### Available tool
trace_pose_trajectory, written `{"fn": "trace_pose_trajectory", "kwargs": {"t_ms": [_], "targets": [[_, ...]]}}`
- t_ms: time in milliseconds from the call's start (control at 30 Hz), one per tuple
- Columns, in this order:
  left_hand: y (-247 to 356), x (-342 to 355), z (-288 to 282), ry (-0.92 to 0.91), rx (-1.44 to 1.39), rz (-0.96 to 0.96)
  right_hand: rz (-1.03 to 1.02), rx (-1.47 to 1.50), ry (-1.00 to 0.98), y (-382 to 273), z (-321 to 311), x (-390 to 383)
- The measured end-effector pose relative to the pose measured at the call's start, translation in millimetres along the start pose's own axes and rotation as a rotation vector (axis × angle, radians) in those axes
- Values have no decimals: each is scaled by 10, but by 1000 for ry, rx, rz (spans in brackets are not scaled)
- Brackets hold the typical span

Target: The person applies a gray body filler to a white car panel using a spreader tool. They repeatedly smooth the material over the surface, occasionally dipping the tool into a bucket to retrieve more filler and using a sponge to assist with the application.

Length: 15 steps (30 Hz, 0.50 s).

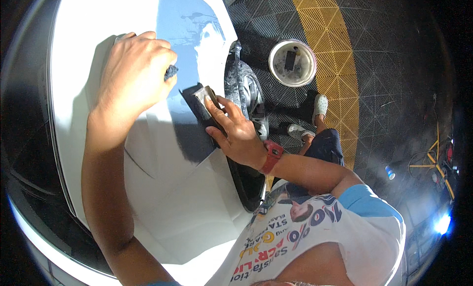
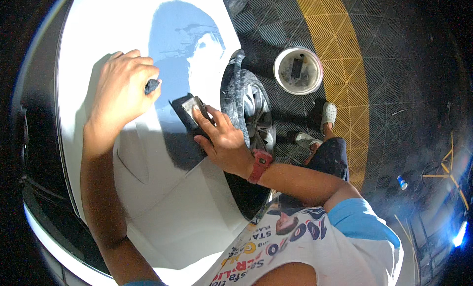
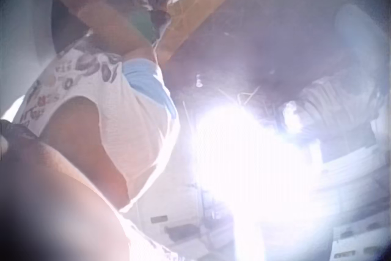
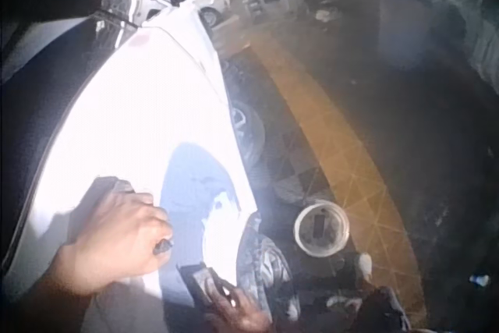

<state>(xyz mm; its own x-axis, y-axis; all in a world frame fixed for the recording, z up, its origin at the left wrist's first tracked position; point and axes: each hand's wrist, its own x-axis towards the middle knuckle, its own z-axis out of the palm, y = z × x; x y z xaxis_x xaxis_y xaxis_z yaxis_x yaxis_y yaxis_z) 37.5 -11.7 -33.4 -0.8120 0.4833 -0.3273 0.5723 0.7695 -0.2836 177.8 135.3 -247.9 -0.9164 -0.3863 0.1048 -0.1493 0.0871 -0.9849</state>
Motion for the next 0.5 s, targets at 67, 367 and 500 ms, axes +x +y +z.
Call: {"fn": "trace_pose_trajectory", "kwargs": {"t_ms": [67,367,500], "targets": [[3,1,0,9,-13,-9,44,-4,37,159,63,243],[18,-18,-59,-61,-44,-86,95,46,-29,466,165,789],[29,35,2,-36,-65,-76,-15,0,0,323,17,479]]}}
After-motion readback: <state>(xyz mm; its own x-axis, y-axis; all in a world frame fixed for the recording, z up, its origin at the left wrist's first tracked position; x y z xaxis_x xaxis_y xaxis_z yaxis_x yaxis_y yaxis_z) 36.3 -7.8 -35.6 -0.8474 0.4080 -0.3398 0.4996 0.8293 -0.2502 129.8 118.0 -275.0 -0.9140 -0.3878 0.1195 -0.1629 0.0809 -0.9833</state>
